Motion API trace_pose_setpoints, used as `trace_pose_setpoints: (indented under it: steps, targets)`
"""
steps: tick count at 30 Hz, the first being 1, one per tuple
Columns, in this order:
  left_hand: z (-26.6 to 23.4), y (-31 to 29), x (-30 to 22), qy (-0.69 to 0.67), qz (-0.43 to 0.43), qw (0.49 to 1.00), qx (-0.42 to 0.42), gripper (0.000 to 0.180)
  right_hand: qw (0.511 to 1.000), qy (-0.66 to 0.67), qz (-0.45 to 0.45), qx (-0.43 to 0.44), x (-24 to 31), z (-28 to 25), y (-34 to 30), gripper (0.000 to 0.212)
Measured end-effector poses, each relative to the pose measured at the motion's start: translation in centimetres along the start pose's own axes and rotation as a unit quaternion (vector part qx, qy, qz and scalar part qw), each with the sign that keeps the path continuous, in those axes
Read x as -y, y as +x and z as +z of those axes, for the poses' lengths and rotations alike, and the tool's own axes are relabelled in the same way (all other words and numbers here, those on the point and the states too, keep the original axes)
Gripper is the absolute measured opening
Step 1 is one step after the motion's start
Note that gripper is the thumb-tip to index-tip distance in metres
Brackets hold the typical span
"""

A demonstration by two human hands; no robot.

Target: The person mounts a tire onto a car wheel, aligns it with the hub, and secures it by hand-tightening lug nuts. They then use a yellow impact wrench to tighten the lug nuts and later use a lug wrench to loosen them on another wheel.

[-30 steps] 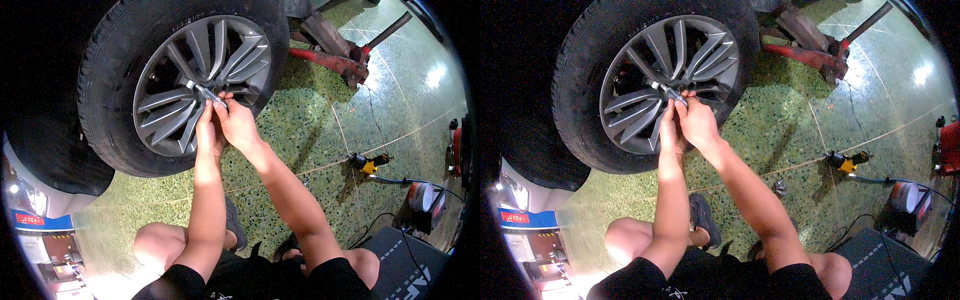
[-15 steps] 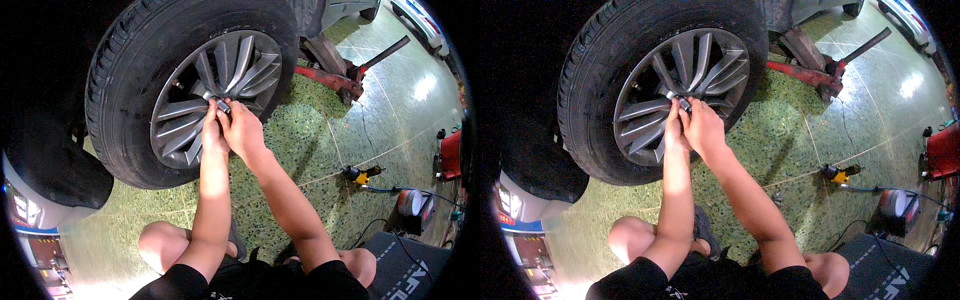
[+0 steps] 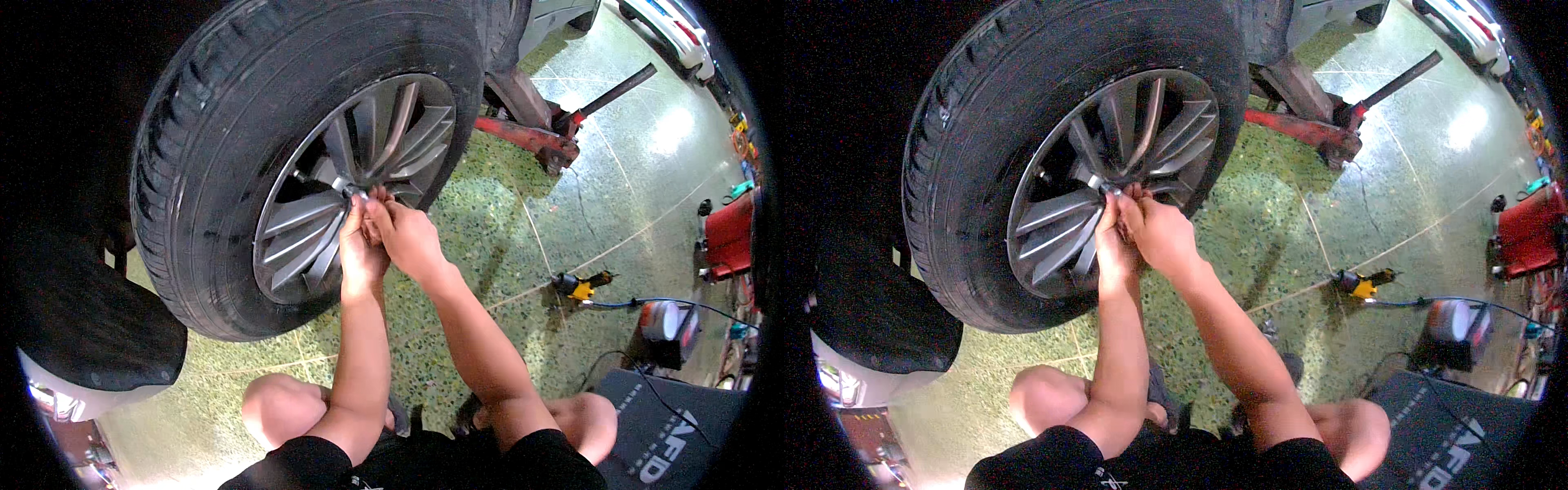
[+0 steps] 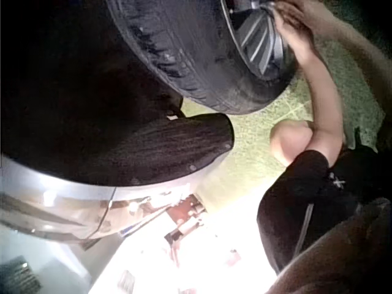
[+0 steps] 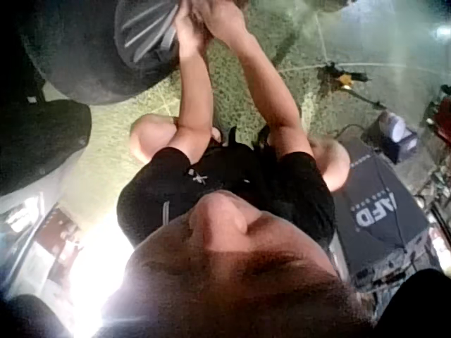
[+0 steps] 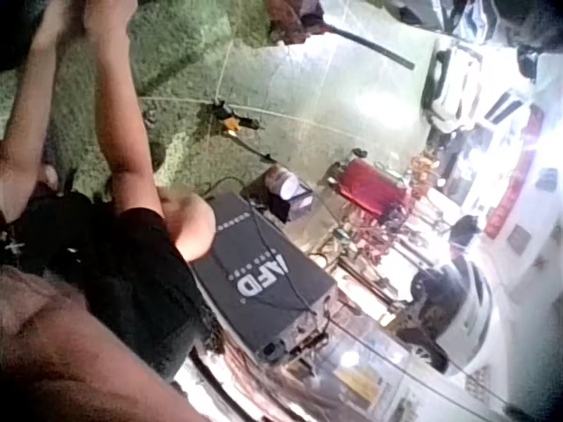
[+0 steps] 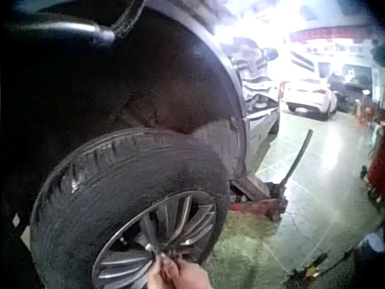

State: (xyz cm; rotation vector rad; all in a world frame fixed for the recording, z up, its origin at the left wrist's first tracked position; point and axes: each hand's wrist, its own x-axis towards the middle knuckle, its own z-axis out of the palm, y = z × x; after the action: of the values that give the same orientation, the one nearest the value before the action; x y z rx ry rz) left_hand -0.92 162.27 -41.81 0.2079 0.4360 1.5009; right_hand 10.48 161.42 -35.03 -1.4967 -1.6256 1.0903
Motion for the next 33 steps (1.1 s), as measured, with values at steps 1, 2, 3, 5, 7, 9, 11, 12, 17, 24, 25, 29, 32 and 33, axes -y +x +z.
trace_pose_setpoints:
  steps: [1, 2, 3, 5, 7, 9, 11, 12, 17, 24, 25, 29, 32, 33]
  targets:
    - [1.5, -0.2, 0.0, 0.010, 0.001, 0.998, -0.060, 0.036, 0.998, 0.009, -0.042, -0.036, -0.7, -0.1, -0.5, 0.046]
    - [1.9, -0.1, -0.4, 0.016, -0.028, 0.997, -0.075, 0.033, 0.995, 0.017, -0.077, -0.063, -1.1, 0.0, -1.2, 0.042]
    - [2.1, 0.4, -0.6, 0.047, -0.018, 0.997, -0.059, 0.033, 0.994, 0.029, -0.097, -0.051, -1.2, -0.3, -1.1, 0.040]
    - [2.5, 0.9, -0.9, 0.074, 0.021, 0.995, -0.069, 0.034, 0.992, -0.008, -0.099, -0.071, -0.6, 0.9, -0.8, 0.039]
    - [0.9, 0.4, -1.2, 0.105, -0.018, 0.992, -0.061, 0.044, 0.990, -0.039, -0.104, -0.088, -0.1, 1.5, -0.9, 0.037]
    - [1.2, 0.2, -1.0, 0.101, 0.017, 0.994, -0.033, 0.049, 0.994, -0.047, -0.080, -0.057, 0.5, 0.7, 0.0, 0.039]
    - [1.5, -1.1, -0.6, 0.040, -0.011, 0.998, 0.046, 0.046, 0.998, -0.032, -0.048, -0.034, -0.6, 0.6, 0.6, 0.053]
    - [1.6, -1.4, -0.4, 0.012, -0.021, 0.997, 0.069, 0.045, 0.999, -0.007, -0.039, 0.000, -1.0, 0.6, 1.1, 0.055]
    - [-1.2, -0.6, -1.9, 0.000, -0.022, 0.999, 0.048, 0.039, 0.999, 0.032, -0.028, 0.009, -0.9, 1.1, 1.0, 0.058]
    - [0.4, -1.0, -0.6, 0.133, -0.012, 0.990, -0.051, 0.045, 0.994, -0.027, -0.064, -0.083, -0.5, 0.5, -0.1, 0.043]
    - [0.6, -0.5, -0.3, 0.132, -0.023, 0.990, -0.037, 0.045, 0.985, -0.029, -0.135, -0.105, -2.7, 1.5, 1.3, 0.038]
    - [-0.5, 1.1, -2.0, 0.163, -0.008, 0.986, -0.039, 0.043, 0.992, -0.013, -0.111, -0.067, -1.8, 1.5, 0.8, 0.040]
    - [-1.8, 1.8, -3.1, 0.202, 0.011, 0.978, -0.052, 0.042, 0.987, 0.062, -0.077, -0.128, 0.0, 1.2, -0.9, 0.038]
    - [-2.7, 2.7, -2.0, 0.211, 0.005, 0.976, -0.057, 0.042, 0.983, 0.065, -0.082, -0.151, -0.6, 1.0, -0.8, 0.038]
